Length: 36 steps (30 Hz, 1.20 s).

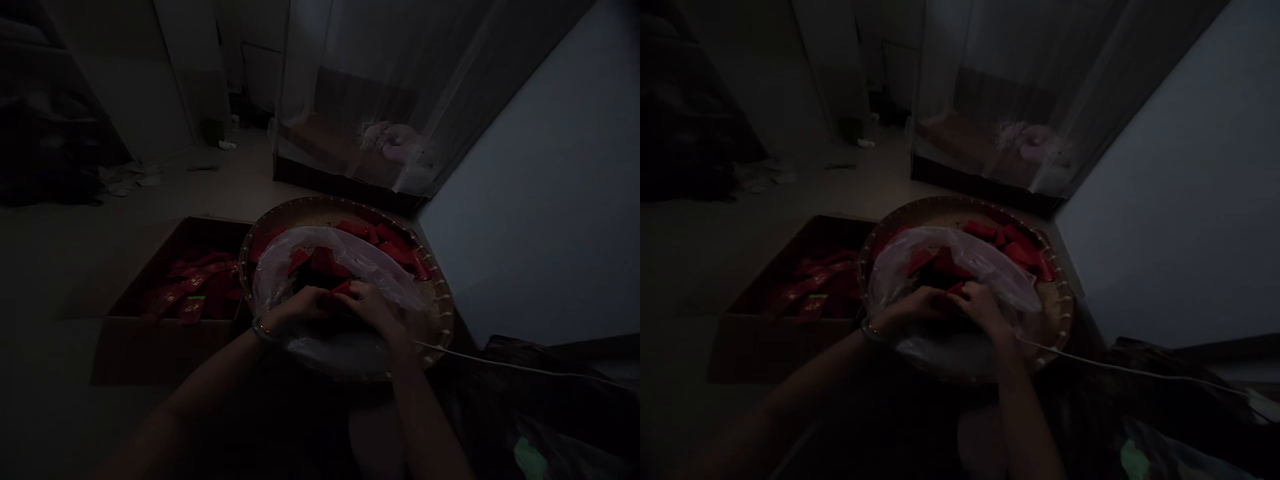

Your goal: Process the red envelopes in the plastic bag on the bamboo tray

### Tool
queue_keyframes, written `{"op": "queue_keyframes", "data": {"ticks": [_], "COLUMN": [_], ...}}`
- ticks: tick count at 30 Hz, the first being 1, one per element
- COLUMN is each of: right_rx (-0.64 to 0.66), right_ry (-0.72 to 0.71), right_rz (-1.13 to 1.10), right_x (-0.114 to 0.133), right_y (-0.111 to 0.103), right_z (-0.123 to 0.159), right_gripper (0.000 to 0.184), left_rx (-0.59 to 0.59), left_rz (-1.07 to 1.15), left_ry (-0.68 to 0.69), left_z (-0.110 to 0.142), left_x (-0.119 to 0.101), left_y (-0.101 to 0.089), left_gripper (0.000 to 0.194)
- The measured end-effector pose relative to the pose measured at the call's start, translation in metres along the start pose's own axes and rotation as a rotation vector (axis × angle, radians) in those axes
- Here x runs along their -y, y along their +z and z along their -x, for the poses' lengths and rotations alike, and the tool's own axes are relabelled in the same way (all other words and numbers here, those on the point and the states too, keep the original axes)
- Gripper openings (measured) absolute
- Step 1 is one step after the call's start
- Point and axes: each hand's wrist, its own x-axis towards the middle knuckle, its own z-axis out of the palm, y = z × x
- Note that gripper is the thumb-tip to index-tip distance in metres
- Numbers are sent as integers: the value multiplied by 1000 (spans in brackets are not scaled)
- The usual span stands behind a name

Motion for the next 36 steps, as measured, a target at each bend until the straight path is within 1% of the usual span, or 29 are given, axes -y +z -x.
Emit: {"op": "queue_keyframes", "data": {"ticks": [2,4,6,8,11,13,14,17,21,23,24,25,26,28,29,30,32,36], "right_rx": [-106,-152,-96,-16,70,91,73,-73,-346,-498,-546,-558,-530,-402,-333,-287,-269,-292], "right_ry": [-44,-65,-68,-35,15,9,2,-17,-46,-25,-1,24,45,70,83,104,180,344], "right_rz": [12,18,12,22,25,-29,-63,-143,-222,-241,-251,-267,-291,-342,-365,-389,-456,-642], "right_x": [-2,-2,-1,0,3,5,6,3,-12,-19,-21,-21,-19,-13,-10,-6,-2,-1], "right_y": [-1,-3,-5,-6,-4,-1,0,1,-4,-6,-6,-5,-4,1,4,8,13,15], "right_z": [1,2,3,3,2,2,2,4,5,4,3,3,3,3,3,3,3,0], "right_gripper": [22,19,18,20,21,19,18,18,15,17,19,23,29,41,41,38,30,34], "left_rx": [-8,-10,-8,0,-29,-54,-63,-76,-100,-128,-147,-167,-181,-183,-172,-158,-126,-37], "left_rz": [21,40,67,80,67,97,129,239,328,351,361,373,385,410,420,429,453,465], "left_ry": [-4,-2,16,30,-3,-19,-17,-2,-40,-79,-96,-107,-112,-109,-101,-90,-81,-90], "left_z": [-1,-2,-2,-2,-1,-1,-1,-1,-2,-3,-3,-4,-5,-6,-6,-6,-5,-3], "left_x": [2,3,4,3,1,-2,-3,-6,-10,-12,-12,-12,-11,-10,-9,-8,-8,-9], "left_y": [0,0,0,1,2,3,3,2,1,0,0,0,0,-1,-1,-1,-1,0], "left_gripper": [45,46,47,48,46,44,42,39,40,43,44,45,46,46,45,45,47,57]}}
